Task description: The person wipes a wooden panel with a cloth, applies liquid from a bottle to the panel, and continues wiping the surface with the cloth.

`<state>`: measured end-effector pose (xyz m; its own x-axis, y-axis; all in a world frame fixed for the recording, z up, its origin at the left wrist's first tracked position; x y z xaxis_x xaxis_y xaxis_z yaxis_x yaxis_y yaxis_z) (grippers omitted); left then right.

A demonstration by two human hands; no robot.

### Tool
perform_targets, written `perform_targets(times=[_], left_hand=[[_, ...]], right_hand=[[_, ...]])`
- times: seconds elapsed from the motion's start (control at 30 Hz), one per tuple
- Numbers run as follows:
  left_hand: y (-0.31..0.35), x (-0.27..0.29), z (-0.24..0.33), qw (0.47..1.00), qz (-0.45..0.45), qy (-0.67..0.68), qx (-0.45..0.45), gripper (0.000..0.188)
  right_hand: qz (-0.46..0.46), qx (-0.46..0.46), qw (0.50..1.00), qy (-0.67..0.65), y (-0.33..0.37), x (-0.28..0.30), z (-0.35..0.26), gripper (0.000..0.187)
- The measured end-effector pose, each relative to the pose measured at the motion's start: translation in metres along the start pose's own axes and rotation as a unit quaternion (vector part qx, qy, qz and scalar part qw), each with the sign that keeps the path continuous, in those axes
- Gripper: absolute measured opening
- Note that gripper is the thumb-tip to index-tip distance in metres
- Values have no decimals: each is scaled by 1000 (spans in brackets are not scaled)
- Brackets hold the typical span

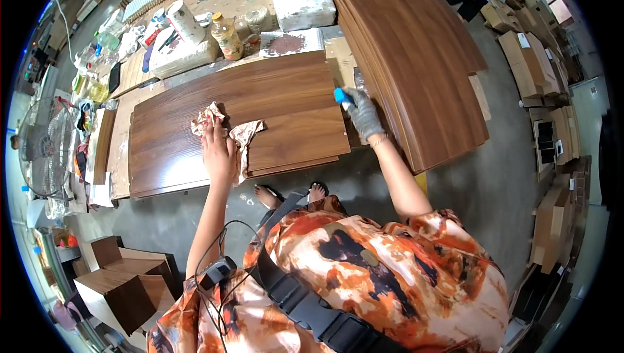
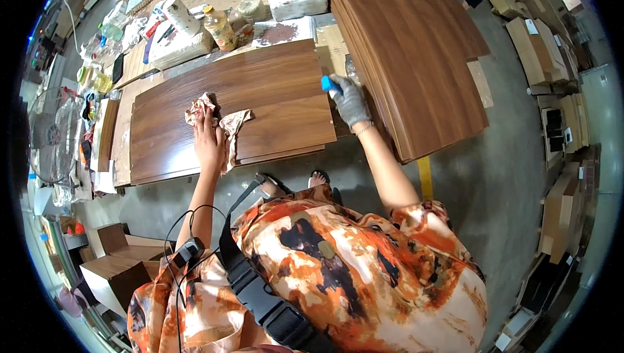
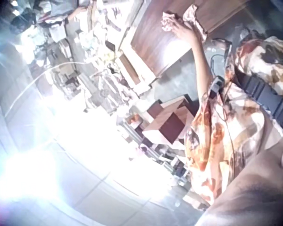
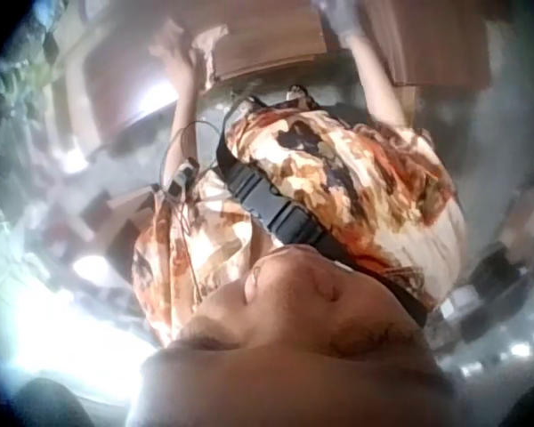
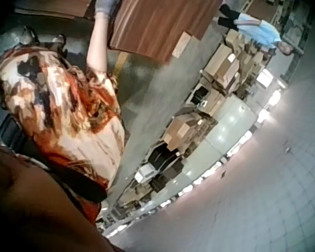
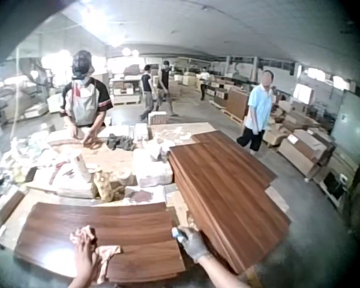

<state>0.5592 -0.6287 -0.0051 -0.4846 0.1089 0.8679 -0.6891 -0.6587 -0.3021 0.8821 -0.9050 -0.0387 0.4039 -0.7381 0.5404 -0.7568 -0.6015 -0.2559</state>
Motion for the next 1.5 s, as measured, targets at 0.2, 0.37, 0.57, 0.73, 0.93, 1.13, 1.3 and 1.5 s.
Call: perform_targets(times=[0.2, 0.37, 0.57, 0.73, 0.93, 1.13, 1.3, 1.5], left_hand=[[-1, -5, -5, 1000, -14, -6, -1, 58], [1, -31, 25, 997, -54, 24, -48, 62], [28, -69, 220, 946, -236, 118, -190, 75], [50, -71, 252, 909, -163, 179, -340, 58], [15, -41, 135, 943, -207, 161, -205, 52], [-73, 25, -125, 994, -73, 63, 60, 42], [-98, 55, -239, 989, 35, -129, 67, 52], [-87, -25, -75, 985, 17, -3, -171, 56]], right_hand=[[-82, -41, 996, 14, 124, 42, -49, 44], [-126, -109, 984, -70, 206, 83, -57, 46], [-16, -140, 982, -128, 195, 107, -63, 45], [-16, -122, 981, -151, 164, 86, -79, 45], [-23, -151, 972, -177, 136, 50, -91, 45], [-32, -129, 961, -241, 87, -2, -135, 45], [-63, -103, 977, -177, 59, -70, -182, 49], [-14, -180, 953, -242, 69, -136, -189, 47]])
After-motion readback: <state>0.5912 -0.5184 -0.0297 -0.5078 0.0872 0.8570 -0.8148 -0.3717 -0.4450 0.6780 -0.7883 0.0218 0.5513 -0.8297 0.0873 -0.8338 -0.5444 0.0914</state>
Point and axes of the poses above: each hand's wrist, its own y-axis away from the middle knuckle, its own x-axis out of the back of the hand, z = x × y, the point moved 7 cm from there along -y, towards the middle knuckle, and after that the axes turned 2 degrees about y, right-handed, at the moved point
